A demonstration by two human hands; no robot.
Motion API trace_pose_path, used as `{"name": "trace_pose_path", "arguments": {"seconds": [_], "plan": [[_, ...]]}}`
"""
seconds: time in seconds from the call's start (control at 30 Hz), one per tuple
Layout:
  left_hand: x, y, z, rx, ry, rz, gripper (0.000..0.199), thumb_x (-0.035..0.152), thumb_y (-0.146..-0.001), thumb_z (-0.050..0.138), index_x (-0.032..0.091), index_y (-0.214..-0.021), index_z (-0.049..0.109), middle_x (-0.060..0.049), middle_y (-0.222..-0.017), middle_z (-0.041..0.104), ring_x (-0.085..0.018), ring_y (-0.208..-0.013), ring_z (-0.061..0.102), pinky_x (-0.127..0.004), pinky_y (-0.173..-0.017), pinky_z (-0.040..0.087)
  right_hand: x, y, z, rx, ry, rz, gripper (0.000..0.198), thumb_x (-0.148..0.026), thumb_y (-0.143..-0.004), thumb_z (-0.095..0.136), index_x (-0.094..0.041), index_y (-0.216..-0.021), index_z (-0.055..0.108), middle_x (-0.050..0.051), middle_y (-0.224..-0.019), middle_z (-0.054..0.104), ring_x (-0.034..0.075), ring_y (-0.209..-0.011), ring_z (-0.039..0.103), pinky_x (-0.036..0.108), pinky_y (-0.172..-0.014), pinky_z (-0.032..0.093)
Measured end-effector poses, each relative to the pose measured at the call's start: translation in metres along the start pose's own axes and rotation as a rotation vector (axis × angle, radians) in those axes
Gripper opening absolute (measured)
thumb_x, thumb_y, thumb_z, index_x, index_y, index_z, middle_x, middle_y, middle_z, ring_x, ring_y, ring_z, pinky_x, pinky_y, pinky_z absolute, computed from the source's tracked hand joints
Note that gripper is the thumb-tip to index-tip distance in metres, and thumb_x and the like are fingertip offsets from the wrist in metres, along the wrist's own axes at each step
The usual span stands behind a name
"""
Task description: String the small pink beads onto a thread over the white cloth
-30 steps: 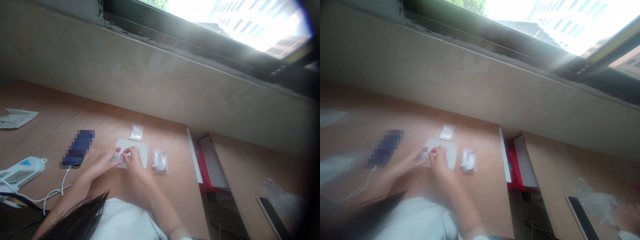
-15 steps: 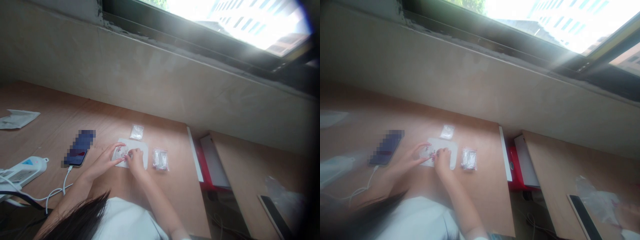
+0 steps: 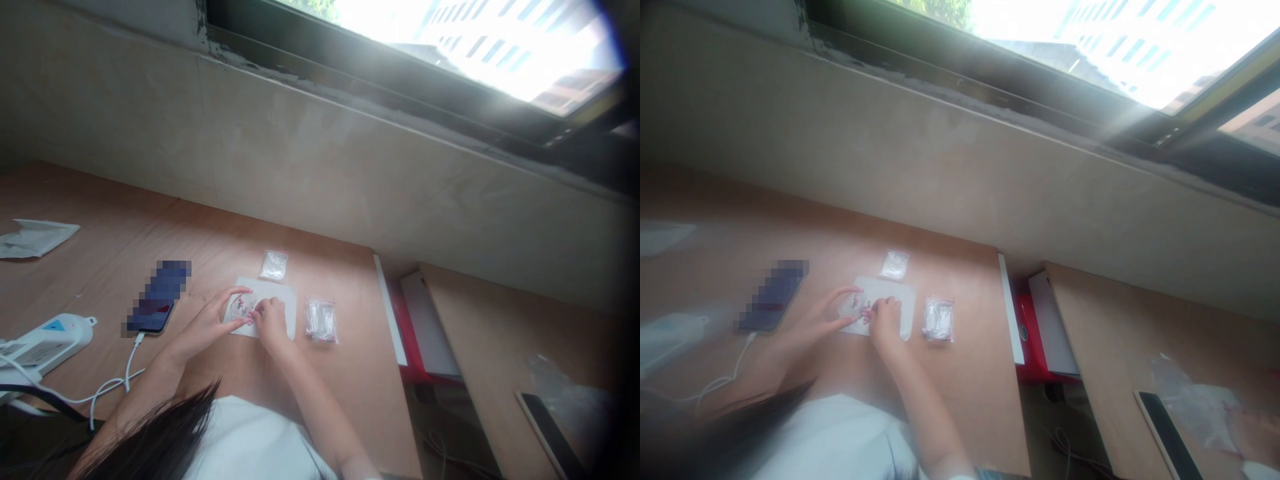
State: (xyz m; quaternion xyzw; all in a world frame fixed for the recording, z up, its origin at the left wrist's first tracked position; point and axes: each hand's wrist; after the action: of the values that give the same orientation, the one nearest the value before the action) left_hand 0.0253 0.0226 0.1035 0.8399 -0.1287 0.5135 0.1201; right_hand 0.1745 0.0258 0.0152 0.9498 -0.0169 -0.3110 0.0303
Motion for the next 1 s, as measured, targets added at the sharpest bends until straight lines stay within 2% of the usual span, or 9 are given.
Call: {"name": "trace_pose_path", "arguments": {"seconds": [0.33, 0.43, 0.6, 0.67, 0.73, 0.8, 0.9, 1.0], "plan": [[0.003, 0.0, -0.002, -0.012, 0.048, -0.03, 0.04, 0.031, -0.069, 0.056, 0.024, -0.107, 0.044, -0.002, -0.113, 0.049, -0.019, -0.105, 0.045, -0.029, -0.089, 0.036, -0.003, 0.001, -0.009, -0.047, -0.075, 0.006, 0.008, -0.02, -0.073, 0.048, -0.016, -0.07, 0.055, 0.008, -0.08, 0.05, 0.021, -0.083, 0.041, 0.032, -0.072, 0.034], [0.003, -0.002, 0.0, 0.016, 0.066, -0.04, 0.038, 0.031, -0.069, 0.056, 0.023, -0.104, 0.046, -0.003, -0.111, 0.05, -0.02, -0.106, 0.044, -0.03, -0.09, 0.034, -0.01, 0.009, -0.021, -0.038, -0.213, 0.028, 0.011, -0.015, -0.071, 0.047, -0.016, -0.078, 0.054, 0.007, -0.085, 0.051, 0.02, -0.085, 0.043, 0.032, -0.075, 0.034], [-0.008, -0.012, 0.014, 0.091, 0.12, -0.102, 0.039, 0.033, -0.066, 0.057, 0.019, -0.099, 0.042, -0.004, -0.1, 0.051, -0.019, -0.098, 0.048, -0.032, -0.086, 0.037, -0.026, 0.023, -0.034, -0.16, -0.515, -0.033, 0.034, -0.017, -0.066, 0.051, -0.019, -0.099, 0.047, 0.005, -0.098, 0.051, 0.014, -0.079, 0.049, 0.027, -0.067, 0.039], [-0.014, -0.016, 0.02, 0.105, 0.147, -0.096, 0.041, 0.033, -0.065, 0.059, 0.019, -0.099, 0.041, -0.004, -0.098, 0.05, -0.018, -0.095, 0.049, -0.031, -0.084, 0.038, -0.03, 0.023, -0.036, -0.155, -0.575, -0.034, 0.031, -0.021, -0.066, 0.052, -0.019, -0.096, 0.048, 0.004, -0.092, 0.054, 0.014, -0.076, 0.051, 0.027, -0.065, 0.039], [-0.017, -0.018, 0.022, 0.086, 0.187, -0.084, 0.041, 0.034, -0.066, 0.059, 0.019, -0.1, 0.04, -0.004, -0.098, 0.049, -0.018, -0.091, 0.05, -0.03, -0.079, 0.04, -0.032, 0.022, -0.04, -0.132, -0.641, 0.006, 0.019, -0.025, -0.071, 0.048, -0.018, -0.088, 0.051, 0.003, -0.081, 0.057, 0.014, -0.072, 0.053, 0.028, -0.065, 0.04], [-0.014, -0.017, 0.02, 0.043, 0.229, -0.072, 0.035, 0.035, -0.07, 0.054, 0.019, -0.098, 0.042, -0.004, -0.095, 0.051, -0.017, -0.087, 0.051, -0.028, -0.074, 0.042, -0.032, 0.021, -0.046, -0.151, -0.753, 0.056, 0.017, -0.029, -0.076, 0.043, -0.017, -0.083, 0.052, 0.002, -0.074, 0.059, 0.014, -0.069, 0.055, 0.028, -0.066, 0.04], [-0.002, -0.015, 0.011, -0.002, 0.235, -0.072, 0.02, 0.035, -0.076, 0.045, 0.018, -0.087, 0.049, -0.002, -0.084, 0.055, -0.015, -0.079, 0.053, -0.025, -0.07, 0.042, -0.031, 0.022, -0.056, -0.232, -0.938, 0.116, 0.022, -0.035, -0.075, 0.045, -0.017, -0.085, 0.053, 0.003, -0.075, 0.06, 0.015, -0.069, 0.057, 0.028, -0.065, 0.042], [0.009, -0.015, 0.003, 0.002, 0.201, -0.121, 0.019, 0.034, -0.075, 0.045, 0.017, -0.075, 0.053, 0.0, -0.073, 0.057, -0.015, -0.073, 0.054, -0.024, -0.067, 0.041, -0.028, 0.024, -0.063, -0.18, -0.998, 0.145, 0.023, -0.037, -0.07, 0.053, -0.017, -0.083, 0.053, 0.004, -0.08, 0.06, 0.015, -0.072, 0.057, 0.027, -0.065, 0.042]]}}
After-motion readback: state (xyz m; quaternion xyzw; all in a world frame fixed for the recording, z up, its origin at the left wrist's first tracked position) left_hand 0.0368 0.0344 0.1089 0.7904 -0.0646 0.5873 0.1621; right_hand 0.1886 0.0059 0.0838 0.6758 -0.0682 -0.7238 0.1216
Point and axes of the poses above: each hand's wrist, its own y-axis away from the middle knuckle, its own z-axis out of the palm, x = y × z
